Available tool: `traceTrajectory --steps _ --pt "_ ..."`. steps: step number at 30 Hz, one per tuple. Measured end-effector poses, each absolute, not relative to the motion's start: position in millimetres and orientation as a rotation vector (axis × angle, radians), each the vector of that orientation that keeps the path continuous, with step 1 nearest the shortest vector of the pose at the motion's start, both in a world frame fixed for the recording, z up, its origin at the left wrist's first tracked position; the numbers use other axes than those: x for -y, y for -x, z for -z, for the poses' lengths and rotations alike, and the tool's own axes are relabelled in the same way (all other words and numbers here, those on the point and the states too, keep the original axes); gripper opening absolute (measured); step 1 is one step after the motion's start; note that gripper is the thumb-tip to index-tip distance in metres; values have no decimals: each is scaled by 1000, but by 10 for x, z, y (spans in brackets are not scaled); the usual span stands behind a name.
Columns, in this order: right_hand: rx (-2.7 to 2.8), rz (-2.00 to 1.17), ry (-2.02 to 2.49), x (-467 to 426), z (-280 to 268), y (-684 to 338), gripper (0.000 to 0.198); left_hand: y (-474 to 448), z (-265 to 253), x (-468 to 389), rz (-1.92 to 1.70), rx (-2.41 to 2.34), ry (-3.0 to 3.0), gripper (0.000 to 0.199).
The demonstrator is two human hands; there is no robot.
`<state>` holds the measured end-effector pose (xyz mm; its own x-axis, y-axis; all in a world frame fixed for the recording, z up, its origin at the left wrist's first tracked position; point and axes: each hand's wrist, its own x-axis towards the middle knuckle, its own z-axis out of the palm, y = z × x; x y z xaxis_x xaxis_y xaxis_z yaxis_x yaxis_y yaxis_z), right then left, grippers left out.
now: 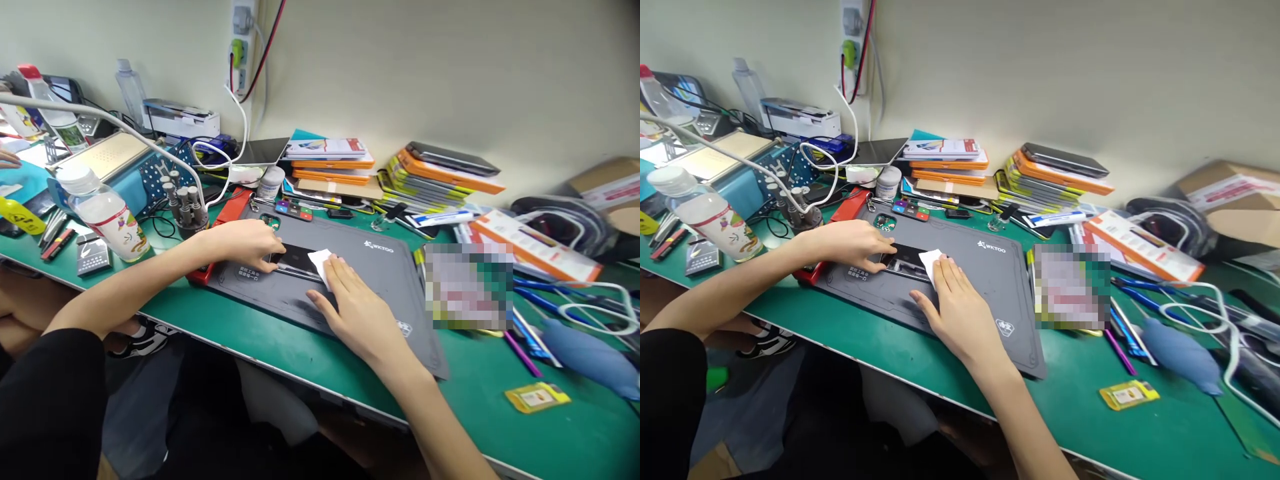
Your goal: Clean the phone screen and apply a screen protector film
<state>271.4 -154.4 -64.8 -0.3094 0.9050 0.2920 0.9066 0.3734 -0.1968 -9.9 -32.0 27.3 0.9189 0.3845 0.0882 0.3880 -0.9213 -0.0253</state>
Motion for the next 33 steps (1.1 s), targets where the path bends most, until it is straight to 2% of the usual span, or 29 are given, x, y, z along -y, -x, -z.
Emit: traceTrajectory --steps 9,18,24,33 --pt "2290 9 1587 1627 572 -2735 95 71 -333 361 -53 594 2951 26" --pt "2284 -20 1579 1648 579 -2777 86 28 -353 392 -187 580 2860 32" --pt "2259 20 1562 1656 612 -2772 81 -3 -341 485 -186 576 2796 26" --pt "2259 102 1525 1656 664 -2763 84 -15 -289 532 -108 590 2798 19"
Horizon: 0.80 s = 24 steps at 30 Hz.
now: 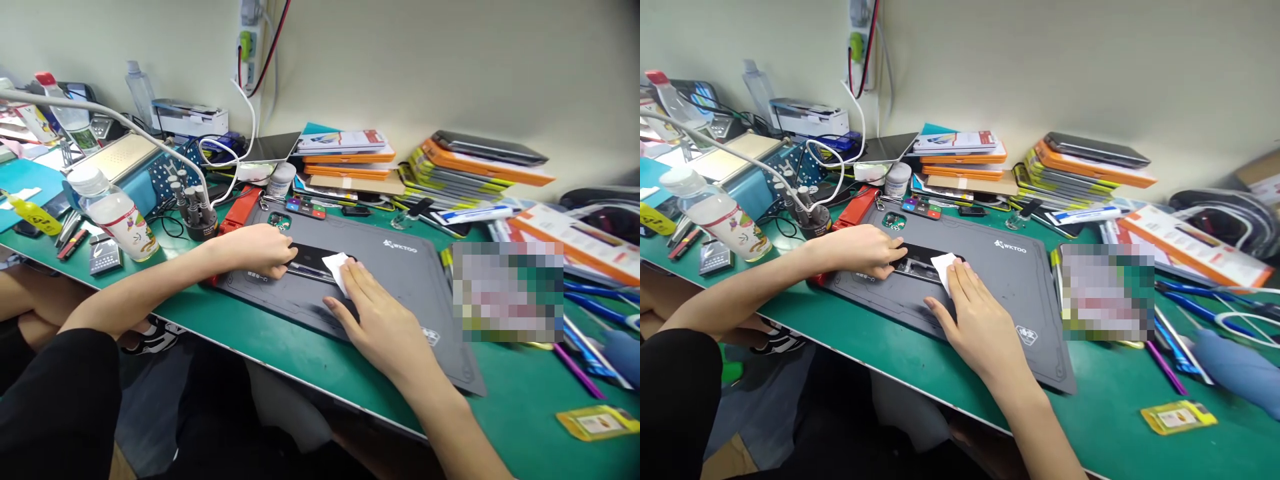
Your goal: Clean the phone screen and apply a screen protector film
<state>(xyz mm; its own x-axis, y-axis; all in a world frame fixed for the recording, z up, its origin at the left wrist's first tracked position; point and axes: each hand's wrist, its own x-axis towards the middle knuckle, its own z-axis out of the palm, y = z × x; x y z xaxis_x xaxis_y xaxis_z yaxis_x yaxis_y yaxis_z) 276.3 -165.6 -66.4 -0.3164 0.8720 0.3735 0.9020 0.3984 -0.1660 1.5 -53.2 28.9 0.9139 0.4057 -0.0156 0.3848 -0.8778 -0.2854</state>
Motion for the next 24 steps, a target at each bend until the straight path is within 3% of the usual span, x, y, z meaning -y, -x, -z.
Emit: traceTrajectory --steps 24 --pt "2287 74 1554 1664 613 -2735 88 -63 -313 546 -181 621 2808 21"
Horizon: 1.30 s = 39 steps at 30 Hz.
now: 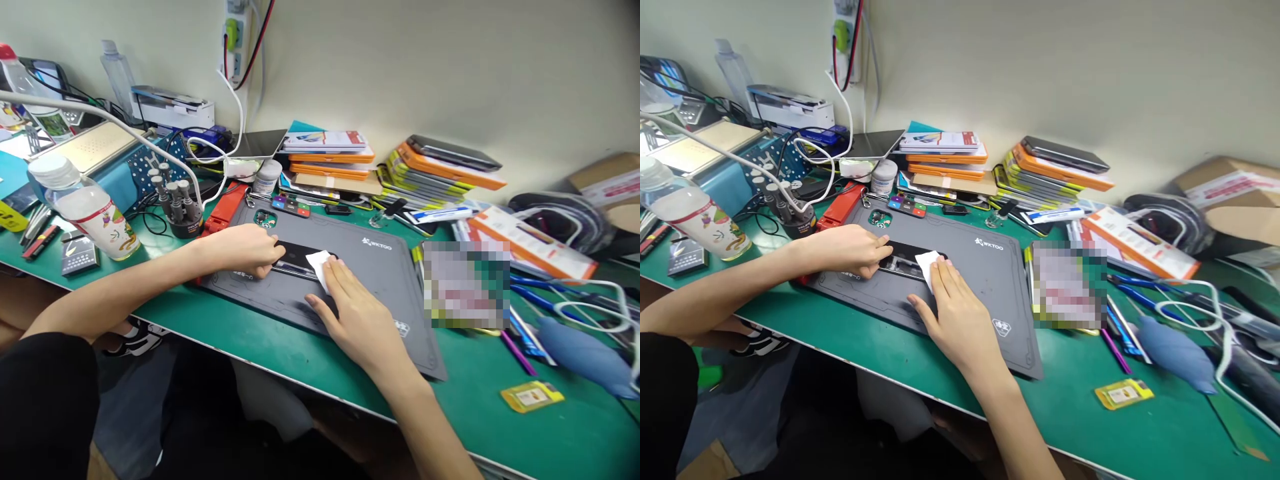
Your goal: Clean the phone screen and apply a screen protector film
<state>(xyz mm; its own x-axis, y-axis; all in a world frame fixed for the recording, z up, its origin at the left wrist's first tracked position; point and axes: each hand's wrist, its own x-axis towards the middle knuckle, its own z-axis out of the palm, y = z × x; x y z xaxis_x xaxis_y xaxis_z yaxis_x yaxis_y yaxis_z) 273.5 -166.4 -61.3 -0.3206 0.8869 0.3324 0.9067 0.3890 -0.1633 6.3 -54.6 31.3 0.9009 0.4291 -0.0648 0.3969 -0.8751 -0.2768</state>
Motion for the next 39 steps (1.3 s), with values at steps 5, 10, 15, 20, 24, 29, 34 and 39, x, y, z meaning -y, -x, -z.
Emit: traceTrajectory --steps 5,10,15,20,24,29,34,39 --pt "2298 102 1516 1663 615 -2735 86 -79 -348 564 -202 626 2795 18" --pt "2313 143 1457 1660 609 -2730 84 -92 -369 590 -235 657 2777 18" --pt "2333 93 1476 1654 611 -2739 80 -97 -349 585 -237 671 2783 21" --pt "2323 141 1472 1654 651 -2747 81 -91 -291 565 -210 693 2818 20" --pt "2310 194 1462 1664 681 -2743 80 -80 -285 582 -200 710 2834 22" --pt "2297 216 1445 1670 726 -2754 78 -86 -280 623 -167 711 2865 25" --pt "2286 198 1378 1687 913 -2863 81 -79 -260 638 -170 693 2916 27" --pt "2324 101 1294 1721 1124 -3001 90 -65 -277 660 -150 667 2930 29"
